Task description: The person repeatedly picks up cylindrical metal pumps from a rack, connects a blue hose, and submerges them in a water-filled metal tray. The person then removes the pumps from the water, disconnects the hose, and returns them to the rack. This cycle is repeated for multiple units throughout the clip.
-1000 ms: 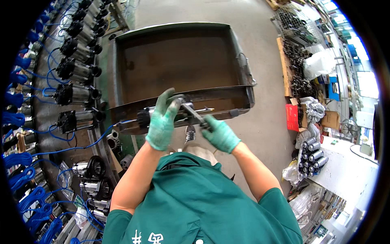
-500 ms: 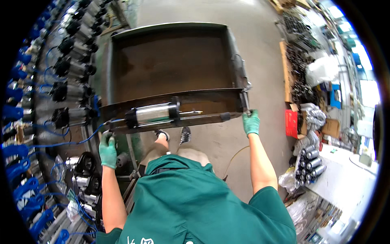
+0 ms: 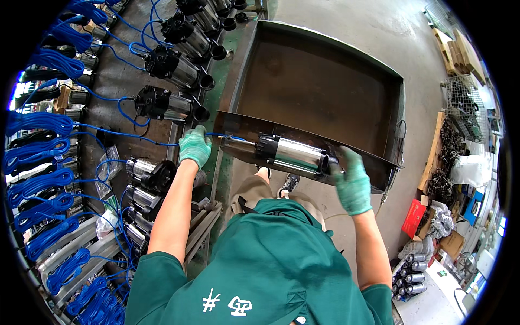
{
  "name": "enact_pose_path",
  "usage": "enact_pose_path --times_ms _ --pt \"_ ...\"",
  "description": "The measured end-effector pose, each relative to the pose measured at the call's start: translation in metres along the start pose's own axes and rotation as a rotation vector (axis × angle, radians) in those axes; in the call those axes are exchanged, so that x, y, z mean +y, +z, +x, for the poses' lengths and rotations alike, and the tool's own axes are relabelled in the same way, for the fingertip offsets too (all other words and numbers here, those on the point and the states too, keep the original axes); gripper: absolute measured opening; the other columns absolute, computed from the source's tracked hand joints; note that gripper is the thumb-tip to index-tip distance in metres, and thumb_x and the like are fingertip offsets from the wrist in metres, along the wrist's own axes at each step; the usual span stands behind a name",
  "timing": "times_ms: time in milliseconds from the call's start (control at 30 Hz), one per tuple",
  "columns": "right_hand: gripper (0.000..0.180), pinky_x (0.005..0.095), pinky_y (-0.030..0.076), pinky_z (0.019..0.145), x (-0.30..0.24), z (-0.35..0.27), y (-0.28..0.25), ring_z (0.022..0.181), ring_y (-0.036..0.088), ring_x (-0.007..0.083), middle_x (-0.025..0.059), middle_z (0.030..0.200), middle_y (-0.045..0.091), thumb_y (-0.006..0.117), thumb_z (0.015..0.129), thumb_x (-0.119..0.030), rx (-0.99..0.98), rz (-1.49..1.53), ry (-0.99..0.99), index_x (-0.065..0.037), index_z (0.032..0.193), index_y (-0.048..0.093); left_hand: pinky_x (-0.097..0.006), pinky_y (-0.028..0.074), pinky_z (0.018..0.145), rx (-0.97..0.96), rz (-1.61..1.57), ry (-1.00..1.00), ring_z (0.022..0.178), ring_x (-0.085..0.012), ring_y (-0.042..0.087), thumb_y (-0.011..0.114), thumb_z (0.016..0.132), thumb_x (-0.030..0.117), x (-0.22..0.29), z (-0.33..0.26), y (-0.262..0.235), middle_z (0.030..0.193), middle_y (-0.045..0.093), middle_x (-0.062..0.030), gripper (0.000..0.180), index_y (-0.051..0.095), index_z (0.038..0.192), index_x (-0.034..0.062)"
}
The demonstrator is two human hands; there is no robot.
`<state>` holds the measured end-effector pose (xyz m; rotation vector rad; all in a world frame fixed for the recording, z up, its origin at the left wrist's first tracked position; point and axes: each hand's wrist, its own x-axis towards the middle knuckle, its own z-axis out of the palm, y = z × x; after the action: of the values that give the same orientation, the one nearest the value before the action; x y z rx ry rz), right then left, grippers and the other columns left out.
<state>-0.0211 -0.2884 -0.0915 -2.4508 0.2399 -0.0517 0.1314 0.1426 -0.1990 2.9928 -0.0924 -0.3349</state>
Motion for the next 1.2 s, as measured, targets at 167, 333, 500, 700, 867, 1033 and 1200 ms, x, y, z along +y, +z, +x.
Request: enact_pose_path --times_ms 167,333,500,700,867,1033,1200 --pt "0.027 0.0482 0.061 0.080 -0.026 0.038 0.021 0.092 0.074 0.0386 0.0172 0.133 0.066 0.064 0.094 -0.024 -0.398 -0.439 0.016 -0.011 0.118 0.067 -0.059 0.044 0.102 -0.237 0.101 0.055 0.111 -0.0396 0.068 0.067 0.096 0.027 -0.011 0.012 0.005 0.111 0.073 -0.0203 0.031 0.063 0.122 0.0103" --pt "0.019 0.0487 0.060 0.080 -0.024 0.067 0.004 0.088 0.074 0.0382 0.0178 0.108 0.074 0.061 0.091 -0.014 -0.564 -0.274 0.126 -0.007 0.108 0.066 -0.051 0.053 0.095 -0.344 -0.188 0.066 0.111 -0.0429 0.068 0.064 0.102 0.027 -0.033 0.001 -0.016 0.119 0.073 -0.0185 0.039 0.060 0.138 0.0138" --pt "0.014 0.0430 0.057 0.074 -0.011 0.082 -0.061 0.077 0.072 0.0318 0.0185 0.084 0.070 0.059 0.090 -0.003 -0.425 -0.053 0.310 -0.005 0.103 0.063 -0.050 0.055 0.086 -0.356 -0.224 0.189 0.099 -0.0417 0.069 0.068 0.100 0.030 -0.034 -0.018 -0.117 0.108 0.074 -0.0186 0.031 0.070 0.124 0.0095" --pt "0.017 0.0463 0.056 0.079 -0.007 0.123 -0.104 0.088 0.071 0.0422 0.0231 0.093 0.071 0.060 0.090 -0.008 -0.286 -0.223 0.263 -0.006 0.107 0.061 -0.047 0.055 0.073 0.038 -0.138 0.587 0.086 -0.0345 0.069 0.071 0.092 0.014 0.039 -0.002 -0.143 0.094 0.068 -0.0115 0.037 0.065 0.128 0.0127" --pt "0.027 0.0534 0.055 0.088 0.031 0.176 -0.044 0.102 0.069 0.0456 0.0237 0.105 0.073 0.065 0.092 -0.023 -0.361 -0.539 0.227 -0.009 0.115 0.062 -0.047 0.059 0.076 -0.100 0.092 0.716 0.093 -0.0336 0.072 0.064 0.090 0.004 0.095 0.063 -0.074 0.102 0.071 -0.0101 0.036 0.066 0.125 0.0128" --pt "0.030 0.0526 0.056 0.090 0.057 0.202 0.012 0.106 0.070 0.0424 0.0208 0.115 0.073 0.065 0.092 -0.025 -0.397 -0.632 0.233 -0.011 0.118 0.062 -0.048 0.060 0.078 -0.147 0.155 0.636 0.094 -0.0350 0.073 0.057 0.093 0.003 0.122 0.101 -0.027 0.103 0.072 -0.0102 0.033 0.066 0.123 0.0120" --pt "0.039 0.0517 0.057 0.092 0.089 0.209 0.056 0.108 0.070 0.0423 0.0186 0.126 0.068 0.067 0.092 -0.026 -0.309 -0.602 0.191 -0.011 0.127 0.060 -0.052 0.057 0.076 -0.126 0.068 0.511 0.089 -0.0379 0.072 0.059 0.094 0.015 0.117 0.120 -0.003 0.099 0.073 -0.0142 0.021 0.068 0.114 0.0146"
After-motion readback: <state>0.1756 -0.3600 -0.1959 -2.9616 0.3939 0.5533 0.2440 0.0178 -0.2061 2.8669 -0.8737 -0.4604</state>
